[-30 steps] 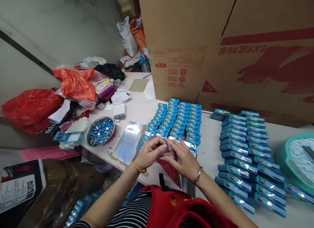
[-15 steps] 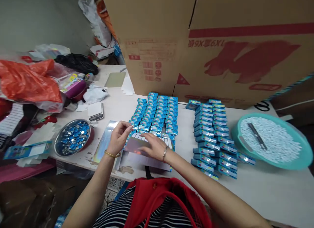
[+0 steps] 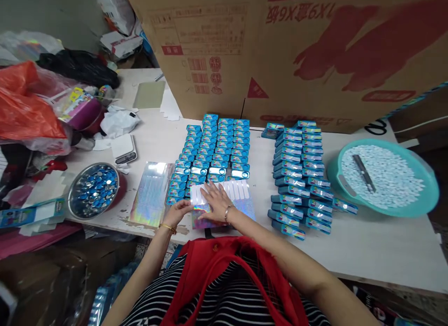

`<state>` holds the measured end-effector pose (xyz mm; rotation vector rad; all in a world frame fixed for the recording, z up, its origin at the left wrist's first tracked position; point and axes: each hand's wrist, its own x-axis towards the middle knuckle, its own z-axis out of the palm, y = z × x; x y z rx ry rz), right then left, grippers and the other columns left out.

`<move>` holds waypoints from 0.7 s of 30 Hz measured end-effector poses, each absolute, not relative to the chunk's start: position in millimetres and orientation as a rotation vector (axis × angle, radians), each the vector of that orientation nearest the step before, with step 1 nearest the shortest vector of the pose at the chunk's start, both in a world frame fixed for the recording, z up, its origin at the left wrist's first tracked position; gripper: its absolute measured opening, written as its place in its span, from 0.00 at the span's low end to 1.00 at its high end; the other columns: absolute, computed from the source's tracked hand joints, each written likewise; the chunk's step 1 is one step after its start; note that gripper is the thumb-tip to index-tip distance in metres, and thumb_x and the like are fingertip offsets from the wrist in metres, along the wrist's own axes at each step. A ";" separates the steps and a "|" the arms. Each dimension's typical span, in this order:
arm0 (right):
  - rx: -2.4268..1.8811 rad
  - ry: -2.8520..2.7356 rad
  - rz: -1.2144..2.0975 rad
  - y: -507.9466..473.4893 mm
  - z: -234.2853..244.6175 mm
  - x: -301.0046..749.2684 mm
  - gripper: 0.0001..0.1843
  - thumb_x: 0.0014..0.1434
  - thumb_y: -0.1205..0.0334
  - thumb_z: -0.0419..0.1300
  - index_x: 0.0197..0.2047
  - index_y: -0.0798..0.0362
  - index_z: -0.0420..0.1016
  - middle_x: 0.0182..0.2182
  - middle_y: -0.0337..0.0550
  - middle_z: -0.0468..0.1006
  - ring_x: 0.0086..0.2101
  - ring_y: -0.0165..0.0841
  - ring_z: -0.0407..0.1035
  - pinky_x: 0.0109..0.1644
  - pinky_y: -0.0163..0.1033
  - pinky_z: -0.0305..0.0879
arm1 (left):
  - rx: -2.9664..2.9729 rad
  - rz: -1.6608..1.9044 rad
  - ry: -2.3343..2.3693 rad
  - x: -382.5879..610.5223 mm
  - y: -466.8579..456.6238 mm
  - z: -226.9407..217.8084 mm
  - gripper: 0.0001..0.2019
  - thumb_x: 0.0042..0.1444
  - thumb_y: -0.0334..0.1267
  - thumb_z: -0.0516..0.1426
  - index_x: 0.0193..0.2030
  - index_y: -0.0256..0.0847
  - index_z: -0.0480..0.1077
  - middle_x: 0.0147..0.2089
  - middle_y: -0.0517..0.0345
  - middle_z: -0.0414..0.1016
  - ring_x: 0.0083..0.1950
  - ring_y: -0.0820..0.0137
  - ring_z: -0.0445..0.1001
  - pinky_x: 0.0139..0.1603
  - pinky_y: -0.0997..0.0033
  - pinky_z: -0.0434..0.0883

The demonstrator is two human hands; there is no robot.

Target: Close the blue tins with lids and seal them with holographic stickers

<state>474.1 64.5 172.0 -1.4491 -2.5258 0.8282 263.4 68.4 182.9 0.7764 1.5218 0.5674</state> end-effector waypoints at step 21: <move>-1.396 -2.283 1.042 126.3 267.3 482.8 0.18 0.62 0.46 0.58 0.31 0.53 0.70 0.27 0.40 0.72 0.28 0.31 0.63 0.30 0.34 0.44 | 1.575 1.020 1.445 292.6 125.1 282.6 0.22 0.43 0.46 0.67 0.44 0.41 0.68 0.41 0.56 0.72 0.40 0.71 0.70 0.39 0.73 0.68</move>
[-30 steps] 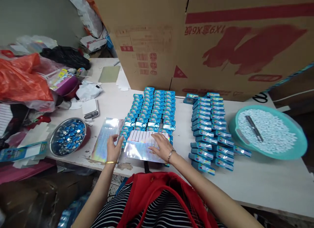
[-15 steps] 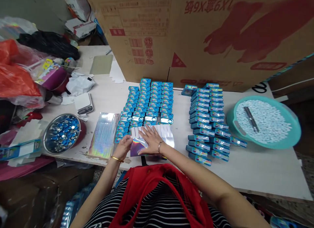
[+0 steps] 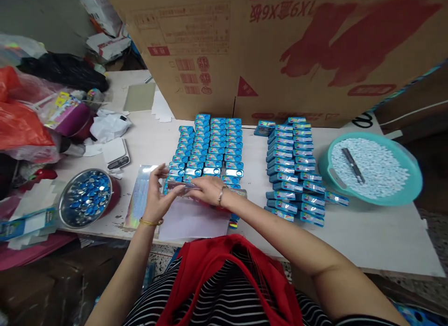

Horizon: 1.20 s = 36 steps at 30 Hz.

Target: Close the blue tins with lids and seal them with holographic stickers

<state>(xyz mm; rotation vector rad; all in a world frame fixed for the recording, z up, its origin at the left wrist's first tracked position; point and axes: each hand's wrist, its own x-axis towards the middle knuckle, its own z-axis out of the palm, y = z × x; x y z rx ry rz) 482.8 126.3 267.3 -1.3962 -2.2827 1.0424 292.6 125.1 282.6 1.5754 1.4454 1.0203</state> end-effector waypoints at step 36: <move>-1.423 -1.049 1.568 236.6 116.2 575.1 0.18 0.60 0.50 0.53 0.23 0.49 0.58 0.10 0.30 0.62 0.13 0.27 0.59 0.21 0.32 0.56 | 2.377 0.129 1.223 413.1 290.2 143.4 0.12 0.64 0.39 0.48 0.40 0.42 0.72 0.40 0.52 0.74 0.44 0.62 0.70 0.45 0.62 0.62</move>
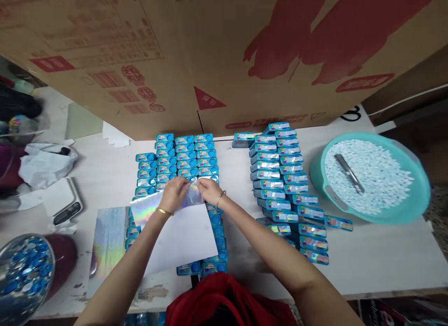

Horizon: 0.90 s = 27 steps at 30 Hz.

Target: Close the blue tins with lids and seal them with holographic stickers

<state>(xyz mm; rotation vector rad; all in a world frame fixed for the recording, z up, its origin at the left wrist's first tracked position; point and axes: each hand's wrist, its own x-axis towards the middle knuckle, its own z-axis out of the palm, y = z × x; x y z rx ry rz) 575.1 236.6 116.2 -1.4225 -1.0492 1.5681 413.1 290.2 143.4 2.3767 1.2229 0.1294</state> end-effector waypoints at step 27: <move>-1.538 -1.045 1.570 255.1 109.5 592.8 0.12 0.61 0.64 0.48 0.24 0.50 0.60 0.13 0.32 0.64 0.17 0.29 0.63 0.25 0.33 0.57 | 1.839 0.730 1.064 424.8 273.1 201.0 0.06 0.58 0.38 0.56 0.33 0.41 0.65 0.34 0.55 0.71 0.39 0.69 0.72 0.41 0.68 0.70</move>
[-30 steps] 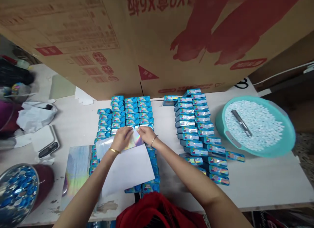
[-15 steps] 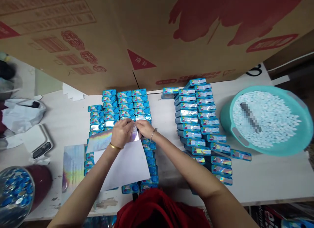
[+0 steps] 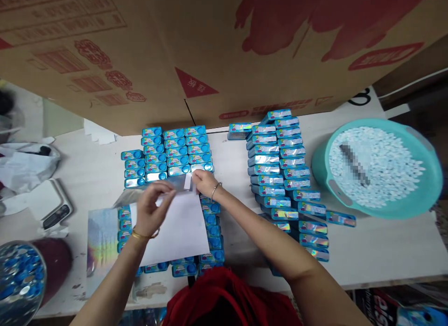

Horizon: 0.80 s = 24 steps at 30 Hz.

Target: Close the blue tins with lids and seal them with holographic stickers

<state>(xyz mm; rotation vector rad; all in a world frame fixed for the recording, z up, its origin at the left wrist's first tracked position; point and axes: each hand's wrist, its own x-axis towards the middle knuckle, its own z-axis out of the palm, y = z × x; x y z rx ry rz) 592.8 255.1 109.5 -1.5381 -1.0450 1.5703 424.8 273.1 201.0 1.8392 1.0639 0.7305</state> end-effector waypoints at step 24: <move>-1.478 -0.693 0.898 340.1 123.8 641.7 0.19 0.58 0.44 0.54 0.29 0.51 0.65 0.24 0.38 0.68 0.25 0.29 0.60 0.31 0.35 0.60 | 1.258 0.660 1.335 508.9 421.9 169.6 0.12 0.38 0.40 0.66 0.24 0.39 0.68 0.22 0.63 0.69 0.25 0.76 0.66 0.29 0.75 0.64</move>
